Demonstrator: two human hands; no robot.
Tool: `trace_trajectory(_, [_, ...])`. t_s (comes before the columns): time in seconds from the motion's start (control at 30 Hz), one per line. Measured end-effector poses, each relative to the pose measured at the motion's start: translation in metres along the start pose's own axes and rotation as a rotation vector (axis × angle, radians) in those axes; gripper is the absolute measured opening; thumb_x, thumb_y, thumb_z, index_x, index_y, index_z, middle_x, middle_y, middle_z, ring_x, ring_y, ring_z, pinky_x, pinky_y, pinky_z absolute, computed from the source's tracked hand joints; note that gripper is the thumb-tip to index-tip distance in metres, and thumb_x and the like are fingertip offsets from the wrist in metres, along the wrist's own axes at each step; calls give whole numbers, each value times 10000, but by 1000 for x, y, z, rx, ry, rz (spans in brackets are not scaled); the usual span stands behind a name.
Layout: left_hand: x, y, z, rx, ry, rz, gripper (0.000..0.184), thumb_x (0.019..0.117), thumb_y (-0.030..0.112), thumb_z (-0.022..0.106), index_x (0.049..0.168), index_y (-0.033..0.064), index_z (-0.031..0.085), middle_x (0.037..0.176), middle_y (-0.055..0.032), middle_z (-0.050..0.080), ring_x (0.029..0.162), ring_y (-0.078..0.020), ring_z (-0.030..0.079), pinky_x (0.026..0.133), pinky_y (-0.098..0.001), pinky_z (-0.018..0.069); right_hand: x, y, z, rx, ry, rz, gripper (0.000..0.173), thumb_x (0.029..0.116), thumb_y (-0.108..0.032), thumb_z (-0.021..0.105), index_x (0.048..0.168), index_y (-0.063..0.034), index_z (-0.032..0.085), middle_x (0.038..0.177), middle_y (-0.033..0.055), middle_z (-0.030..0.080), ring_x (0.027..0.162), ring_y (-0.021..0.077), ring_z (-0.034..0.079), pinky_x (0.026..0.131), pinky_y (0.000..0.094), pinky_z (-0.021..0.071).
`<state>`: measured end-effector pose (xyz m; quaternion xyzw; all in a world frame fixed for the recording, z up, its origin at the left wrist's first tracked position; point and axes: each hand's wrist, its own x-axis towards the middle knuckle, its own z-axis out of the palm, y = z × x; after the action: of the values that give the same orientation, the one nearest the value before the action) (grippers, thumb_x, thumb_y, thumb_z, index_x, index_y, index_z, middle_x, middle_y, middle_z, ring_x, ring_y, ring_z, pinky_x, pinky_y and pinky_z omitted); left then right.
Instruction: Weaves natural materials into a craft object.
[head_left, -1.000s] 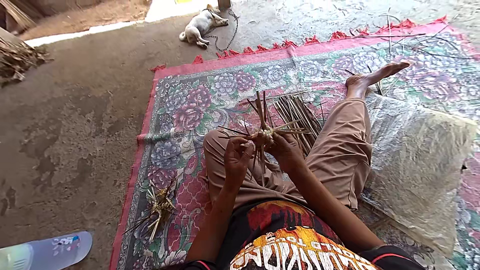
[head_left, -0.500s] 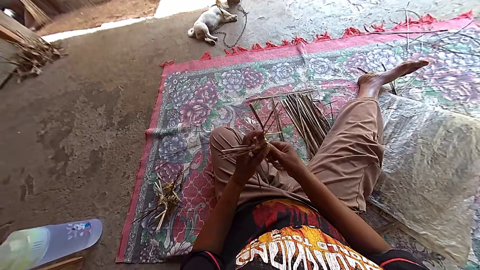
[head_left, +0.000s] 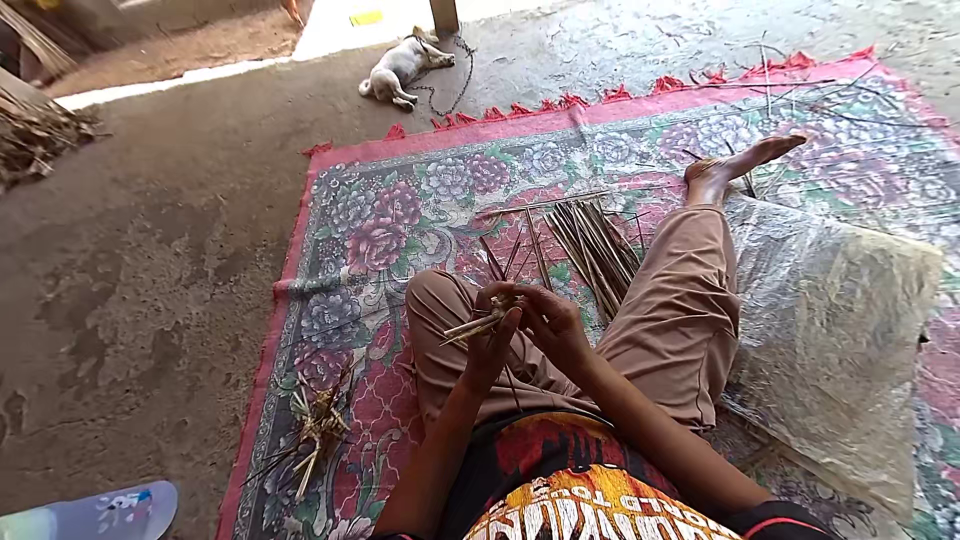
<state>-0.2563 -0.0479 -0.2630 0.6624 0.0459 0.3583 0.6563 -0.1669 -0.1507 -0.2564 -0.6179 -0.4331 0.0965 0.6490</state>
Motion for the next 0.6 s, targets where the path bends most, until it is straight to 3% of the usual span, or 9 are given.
trace_trajectory(0.13, [0, -6, -5, 87, 36, 52, 233, 1024, 247, 586, 1193, 87, 603, 1119, 22, 634, 992, -39, 629, 879, -251, 554, 1, 2, 4, -16, -33, 9, 225, 1050, -91, 505, 1147, 26, 672, 865, 53, 688, 741, 71, 649, 722, 260, 576])
trace_trajectory(0.27, [2, -10, -9, 207, 53, 91, 210, 1044, 249, 561, 1119, 52, 564, 1051, 0, 634, 944, -31, 634, 844, -242, 557, -1, 5, 7, -24, -59, 7, 268, 1058, -107, 492, 1214, -5, 684, 900, 66, 710, 740, 88, 657, 724, 285, 582])
trace_trajectory(0.37, [0, -14, -11, 298, 58, 78, 200, 1033, 223, 568, 1052, 24, 561, 1022, -44, 650, 931, -59, 648, 827, -250, 559, 2, 7, 4, -50, -111, 53, 268, 1062, -123, 471, 1164, 6, 683, 872, 55, 698, 730, 80, 651, 718, 275, 573])
trace_trajectory(0.43, [0, -14, -16, 470, 36, 79, 246, 1005, 260, 593, 966, 18, 609, 997, -82, 680, 938, -112, 666, 834, -294, 557, 4, 6, 0, -43, -223, 159, 264, 1064, -130, 446, 1151, 35, 633, 829, 64, 674, 724, 92, 654, 726, 283, 568])
trace_trajectory(0.53, [4, -14, -25, 724, -51, 132, 260, 962, 294, 617, 842, 73, 684, 960, -74, 738, 936, -177, 711, 789, -393, 573, 10, -1, -9, 77, -417, 401, 231, 1063, -117, 455, 1146, 61, 575, 902, 84, 652, 781, 99, 666, 774, 278, 576])
trace_trajectory(0.6, [4, -16, -28, 656, -110, 136, 240, 959, 258, 619, 827, 68, 684, 947, -69, 741, 946, -166, 710, 797, -385, 565, 13, -4, -14, 196, -464, 539, 185, 1060, -109, 464, 1099, 44, 561, 878, 58, 638, 761, 93, 661, 759, 271, 576])
